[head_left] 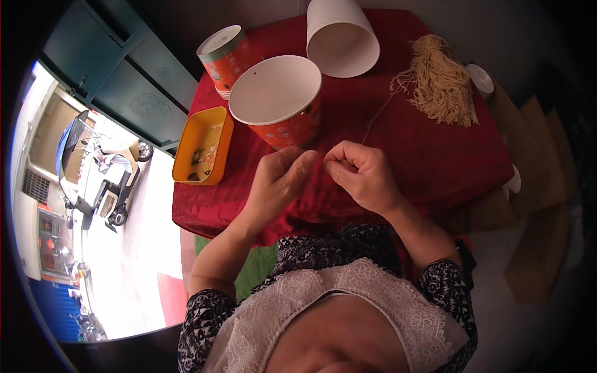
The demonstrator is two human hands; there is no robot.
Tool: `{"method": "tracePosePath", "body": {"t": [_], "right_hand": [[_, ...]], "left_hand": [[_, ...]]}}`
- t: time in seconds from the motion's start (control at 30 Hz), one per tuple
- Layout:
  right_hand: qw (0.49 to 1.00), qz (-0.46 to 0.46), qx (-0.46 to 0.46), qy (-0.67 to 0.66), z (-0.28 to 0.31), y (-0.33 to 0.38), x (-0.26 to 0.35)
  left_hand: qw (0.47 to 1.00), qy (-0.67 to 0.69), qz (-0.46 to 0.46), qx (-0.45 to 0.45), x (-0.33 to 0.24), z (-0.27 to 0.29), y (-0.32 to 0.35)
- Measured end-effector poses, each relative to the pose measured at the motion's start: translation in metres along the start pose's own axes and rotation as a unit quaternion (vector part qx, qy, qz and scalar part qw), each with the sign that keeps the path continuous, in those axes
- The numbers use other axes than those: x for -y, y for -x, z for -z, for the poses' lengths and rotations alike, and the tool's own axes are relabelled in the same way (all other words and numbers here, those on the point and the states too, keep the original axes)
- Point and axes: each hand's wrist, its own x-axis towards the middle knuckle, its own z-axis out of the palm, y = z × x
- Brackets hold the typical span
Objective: Attach string handles to decorative paper buckets.
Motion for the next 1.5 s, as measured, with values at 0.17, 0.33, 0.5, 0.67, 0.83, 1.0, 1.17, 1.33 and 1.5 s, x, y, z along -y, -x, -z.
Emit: {"method": "tracePosePath", "body": {"t": [0.17,0.33,0.5,0.67,0.83,1.0,1.17,1.33,1.5], "right_hand": [[0.998,0.03,-0.003,0.053,-0.004,0.002,0.002],[0.998,0.02,0.005,0.057,-0.007,0.0,-0.001],[0.999,0.004,0.026,0.043,-0.009,-0.003,-0.006],[0.996,0.054,-0.008,0.067,-0.013,-0.014,-0.01],[0.986,0.084,-0.102,0.099,-0.012,-0.035,-0.015],[0.982,0.09,-0.135,0.099,-0.017,-0.051,-0.018],[0.977,0.105,-0.144,0.12,-0.021,-0.058,-0.021],[0.976,0.099,-0.14,0.134,-0.021,-0.061,-0.022],[0.974,0.103,-0.139,0.148,-0.023,-0.065,-0.023]], "left_hand": [[1.0,-0.002,-0.03,-0.004,0.006,-0.008,-0.005],[1.0,-0.028,-0.008,0.006,0.004,-0.002,-0.004],[0.998,-0.056,-0.007,0.038,0.0,0.011,-0.001],[0.997,-0.058,-0.043,-0.011,-0.002,0.021,0.0],[0.99,-0.052,-0.105,-0.082,-0.01,0.034,-0.004],[0.985,-0.103,-0.103,-0.093,-0.015,0.043,-0.005],[0.982,-0.113,-0.117,-0.099,-0.012,0.046,-0.005],[0.979,-0.124,-0.124,-0.107,-0.011,0.049,-0.005],[0.975,-0.085,-0.158,-0.128,-0.016,0.048,-0.009]]}}
